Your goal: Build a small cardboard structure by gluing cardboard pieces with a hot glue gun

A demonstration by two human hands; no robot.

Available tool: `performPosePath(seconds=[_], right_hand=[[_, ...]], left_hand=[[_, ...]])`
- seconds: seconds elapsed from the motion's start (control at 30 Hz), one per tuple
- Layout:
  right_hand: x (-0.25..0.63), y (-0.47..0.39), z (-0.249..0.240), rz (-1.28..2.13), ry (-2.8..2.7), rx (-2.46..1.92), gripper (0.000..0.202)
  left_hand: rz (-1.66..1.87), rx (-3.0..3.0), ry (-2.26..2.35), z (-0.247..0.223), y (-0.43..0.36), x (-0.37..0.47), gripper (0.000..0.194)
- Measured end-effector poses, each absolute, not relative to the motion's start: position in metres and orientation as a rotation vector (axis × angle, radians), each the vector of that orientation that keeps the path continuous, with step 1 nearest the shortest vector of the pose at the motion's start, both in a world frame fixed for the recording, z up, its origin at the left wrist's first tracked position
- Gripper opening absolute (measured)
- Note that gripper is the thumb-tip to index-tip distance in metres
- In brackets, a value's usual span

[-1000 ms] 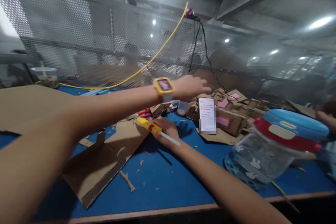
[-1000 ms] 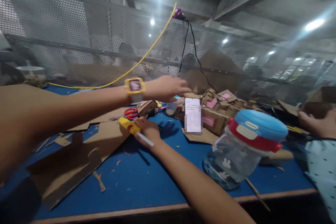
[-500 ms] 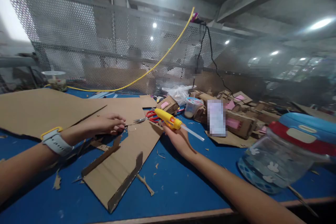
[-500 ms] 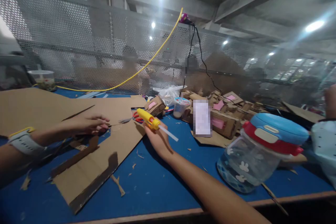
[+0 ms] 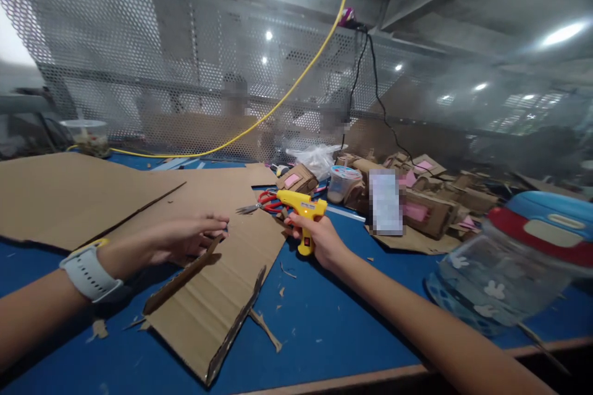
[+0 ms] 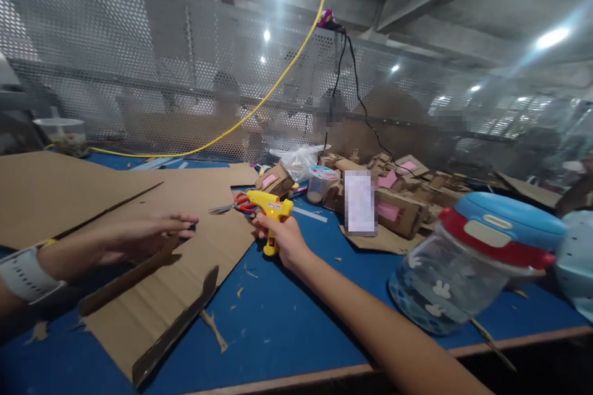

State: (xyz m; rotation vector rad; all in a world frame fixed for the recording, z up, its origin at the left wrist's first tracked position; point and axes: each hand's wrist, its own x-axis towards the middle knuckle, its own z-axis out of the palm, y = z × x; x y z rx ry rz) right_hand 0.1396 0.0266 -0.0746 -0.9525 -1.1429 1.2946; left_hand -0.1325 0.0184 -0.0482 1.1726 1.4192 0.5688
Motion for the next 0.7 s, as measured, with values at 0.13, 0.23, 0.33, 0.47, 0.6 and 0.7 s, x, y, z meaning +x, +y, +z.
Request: performPosePath(seconds=[0.13, 0.23, 0.33, 0.47, 0.6, 0.7], right_hand=[[0.141, 0.028, -0.077, 1.322, -1.123, -0.923, 0.039], [0.141, 0.027, -0.078, 1.341, -1.123, -0.902, 0.038], [0.141, 0.026, -0.077, 1.373, -1.138, -0.903, 0.035], [0.141, 0.021, -0.074, 1.366, -1.153, -0.905, 0.03], [0.145, 0.018, -0.067, 1.298, -1.172, -0.909, 0.027], [0.151, 0.017, -0.059, 1.272, -1.202, -0.919, 0.026]], left_hand=[[0.596, 1.26, 1.397, -0.051, 0.005, -0.118, 0.091], [0.541, 1.397, 1.356, -0.053, -0.001, -0.11, 0.096], [0.5, 1.425, 1.365, -0.051, -0.005, -0.106, 0.097], [0.437, 1.455, 1.342, -0.045, -0.007, -0.108, 0.067], [0.403, 1.467, 1.416, -0.044, -0.003, -0.119, 0.047], [0.497, 1.503, 1.44, -0.04, 0.001, -0.126, 0.037]])
